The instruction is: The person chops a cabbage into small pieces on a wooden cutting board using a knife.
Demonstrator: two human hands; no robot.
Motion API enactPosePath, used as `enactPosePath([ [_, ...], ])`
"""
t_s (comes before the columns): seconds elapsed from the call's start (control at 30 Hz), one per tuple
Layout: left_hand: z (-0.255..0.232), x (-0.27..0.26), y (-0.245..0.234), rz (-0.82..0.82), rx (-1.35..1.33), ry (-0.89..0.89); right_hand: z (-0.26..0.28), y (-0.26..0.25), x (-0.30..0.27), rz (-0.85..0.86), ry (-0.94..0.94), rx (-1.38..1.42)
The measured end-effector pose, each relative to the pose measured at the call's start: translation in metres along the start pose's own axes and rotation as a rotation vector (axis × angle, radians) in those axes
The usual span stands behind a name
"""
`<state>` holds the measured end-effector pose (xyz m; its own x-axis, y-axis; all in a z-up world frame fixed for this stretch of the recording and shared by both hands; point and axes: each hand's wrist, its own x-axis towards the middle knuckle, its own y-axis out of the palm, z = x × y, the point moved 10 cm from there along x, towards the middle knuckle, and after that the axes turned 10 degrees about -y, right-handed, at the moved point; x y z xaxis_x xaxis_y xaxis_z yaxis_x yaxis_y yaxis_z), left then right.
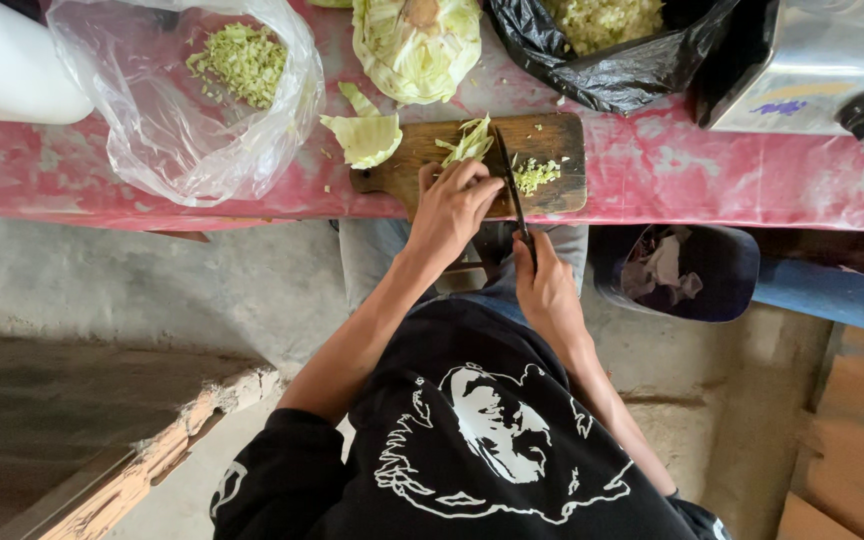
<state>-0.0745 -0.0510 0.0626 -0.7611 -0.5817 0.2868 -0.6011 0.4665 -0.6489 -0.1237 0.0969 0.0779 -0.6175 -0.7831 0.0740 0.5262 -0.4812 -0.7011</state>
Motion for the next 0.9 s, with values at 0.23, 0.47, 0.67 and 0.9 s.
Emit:
enactPosePath([
  [0.23,-0.004,-0.004,-0.004,-0.023,0.082,0.053,-0.003,0.001,0.013,0.017,0.133,0.097],
  [0.47,0.005,0.001,0.000,-0.061,0.006,0.001,-0.009,0.003,-0.005,0.036,0.146,0.099],
  [0.67,0.000,-0.003,-0.003,-0.067,0.014,0.036,-0.017,0.013,0.008,0.030,0.122,0.082],
  [0.9,-0.002,-0.009,-0.010,-0.081,-0.007,0.031,-0.014,0.007,0.002,0.056,0.196,0.104],
])
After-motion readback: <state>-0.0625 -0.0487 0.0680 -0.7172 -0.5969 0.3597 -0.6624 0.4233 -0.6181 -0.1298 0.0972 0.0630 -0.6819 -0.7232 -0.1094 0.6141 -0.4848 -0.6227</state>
